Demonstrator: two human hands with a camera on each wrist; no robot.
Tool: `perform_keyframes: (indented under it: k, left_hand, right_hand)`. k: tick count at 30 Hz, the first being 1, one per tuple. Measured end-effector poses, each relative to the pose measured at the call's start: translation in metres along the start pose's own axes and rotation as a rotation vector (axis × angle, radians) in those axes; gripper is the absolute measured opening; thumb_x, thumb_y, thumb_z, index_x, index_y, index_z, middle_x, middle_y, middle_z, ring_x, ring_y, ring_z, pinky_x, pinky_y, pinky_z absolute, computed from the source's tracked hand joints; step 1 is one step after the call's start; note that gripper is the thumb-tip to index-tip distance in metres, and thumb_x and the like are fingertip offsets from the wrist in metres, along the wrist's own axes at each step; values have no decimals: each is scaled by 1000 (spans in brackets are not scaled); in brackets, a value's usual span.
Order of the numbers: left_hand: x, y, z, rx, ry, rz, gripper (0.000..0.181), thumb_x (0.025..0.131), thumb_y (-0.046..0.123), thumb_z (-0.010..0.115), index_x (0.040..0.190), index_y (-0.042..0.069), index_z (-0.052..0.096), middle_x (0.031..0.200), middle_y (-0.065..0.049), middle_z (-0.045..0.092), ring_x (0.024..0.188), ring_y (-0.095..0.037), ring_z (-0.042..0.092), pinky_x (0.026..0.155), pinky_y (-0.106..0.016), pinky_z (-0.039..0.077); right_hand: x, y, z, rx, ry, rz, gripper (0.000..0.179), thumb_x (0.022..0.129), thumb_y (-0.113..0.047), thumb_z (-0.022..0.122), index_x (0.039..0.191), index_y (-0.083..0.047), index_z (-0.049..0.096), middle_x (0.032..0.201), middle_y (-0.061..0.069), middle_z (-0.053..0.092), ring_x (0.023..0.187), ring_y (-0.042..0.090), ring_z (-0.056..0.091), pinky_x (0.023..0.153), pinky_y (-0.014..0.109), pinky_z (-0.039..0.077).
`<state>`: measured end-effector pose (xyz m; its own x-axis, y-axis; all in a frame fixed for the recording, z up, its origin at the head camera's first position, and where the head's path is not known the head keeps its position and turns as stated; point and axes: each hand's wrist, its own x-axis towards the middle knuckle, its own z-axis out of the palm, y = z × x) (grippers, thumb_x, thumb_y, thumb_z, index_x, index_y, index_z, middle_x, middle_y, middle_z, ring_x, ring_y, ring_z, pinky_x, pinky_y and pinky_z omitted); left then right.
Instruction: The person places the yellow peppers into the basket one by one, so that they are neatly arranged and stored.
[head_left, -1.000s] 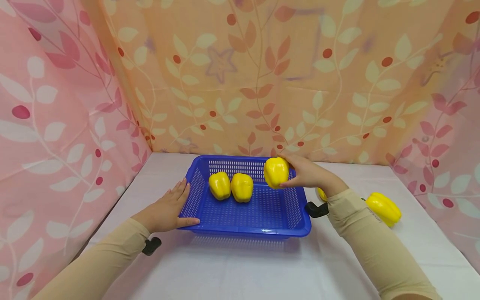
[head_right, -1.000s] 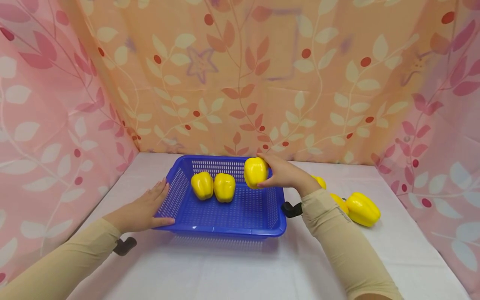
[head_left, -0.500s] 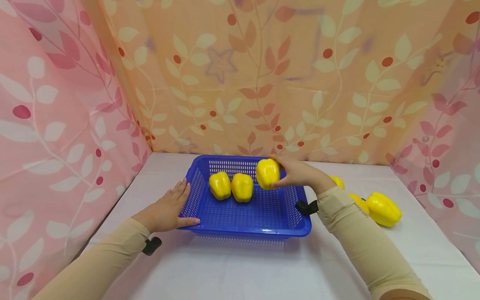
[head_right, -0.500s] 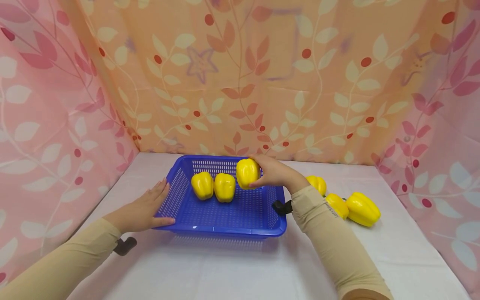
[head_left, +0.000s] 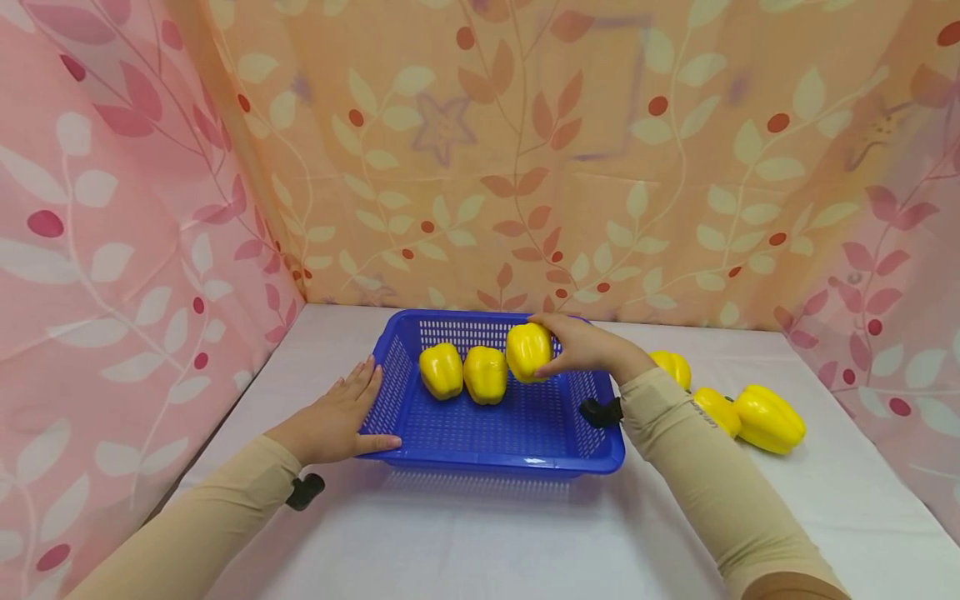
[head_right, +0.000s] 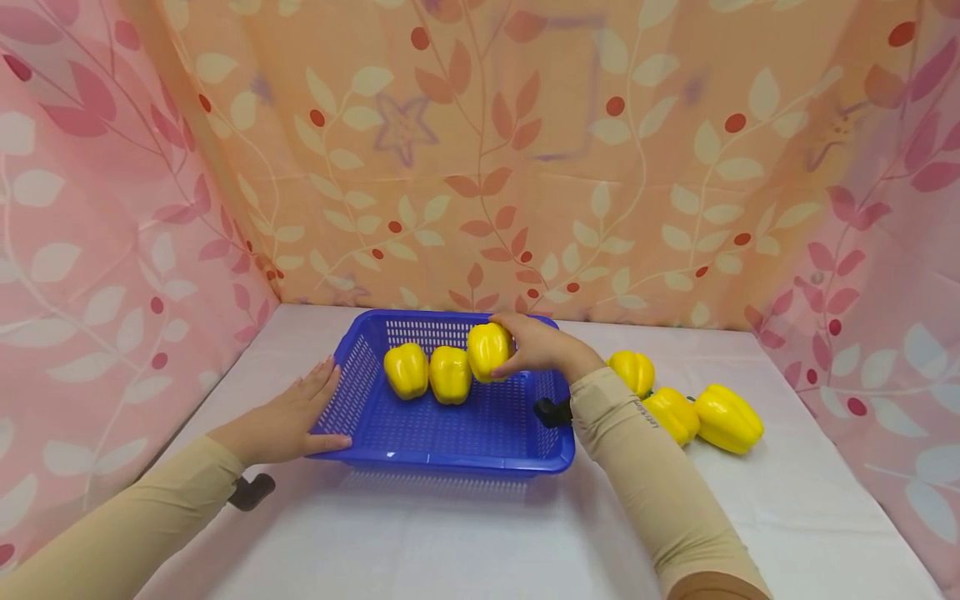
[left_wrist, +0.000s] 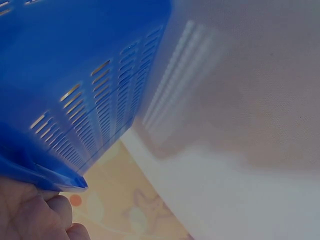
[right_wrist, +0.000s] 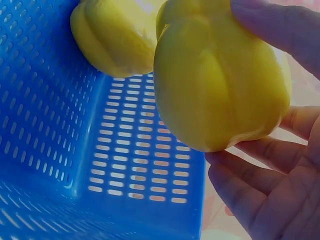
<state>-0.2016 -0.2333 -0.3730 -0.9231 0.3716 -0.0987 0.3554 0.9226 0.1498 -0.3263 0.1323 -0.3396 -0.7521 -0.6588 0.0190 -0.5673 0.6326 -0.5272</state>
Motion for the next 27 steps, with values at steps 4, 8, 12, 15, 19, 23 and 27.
perform_keyframes:
  k: [4,8,12,15,19,23,27]
  left_hand:
    - [-1,1,-1,-7,-6,-1,108,76,71,50,145,-3,8,152,-20,-2,139,-36,1,109,-52,11]
    - [0,1,0,-14,-6,-1,107,77,68,52,144,-3,9,152,-20,-2,139,-36,1,109,-52,10]
    - [0,0,1,-7,0,2,108,76,69,51,144,-3,9,151,-20,-1,139,-36,2,109,-52,10]
    - [0,1,1,-4,3,2,108,76,69,51,145,-3,8,152,-20,-1,139,-36,2,109,-52,10]
    - [1,2,0,-4,-5,-3,108,76,69,51,145,-3,8,152,-20,-2,138,-36,2,109,-53,10]
    - [0,3,-2,-6,-9,-3,108,76,69,51,144,-3,8,151,-20,-2,138,-36,2,109,-53,11]
    - [-1,4,-3,0,-9,-2,109,76,70,50,144,-3,8,151,-20,-2,139,-36,3,109,-53,11]
  right_hand:
    - [4,3,3,-30,0,0,87,67,-33,81,136,-2,38,122,9,52,103,21,51,96,38,41]
    - [9,8,5,-47,-5,8,86,66,-35,81,134,-5,39,118,6,53,100,20,51,94,36,42]
    - [12,11,7,-49,-21,26,83,66,-36,81,132,-7,41,117,5,54,100,20,51,94,35,42]
    - [14,12,9,-44,-40,34,82,67,-33,81,132,-5,41,119,7,53,101,21,51,94,37,41]
    - [16,13,11,-45,-64,37,81,68,-29,80,132,-2,40,122,12,51,104,24,49,96,40,40]
    - [18,14,13,-56,-78,45,81,69,-27,80,133,0,39,125,14,49,109,27,48,99,43,37]
    - [20,14,16,-72,-94,57,81,69,-26,80,134,0,39,126,14,49,111,27,46,102,43,34]
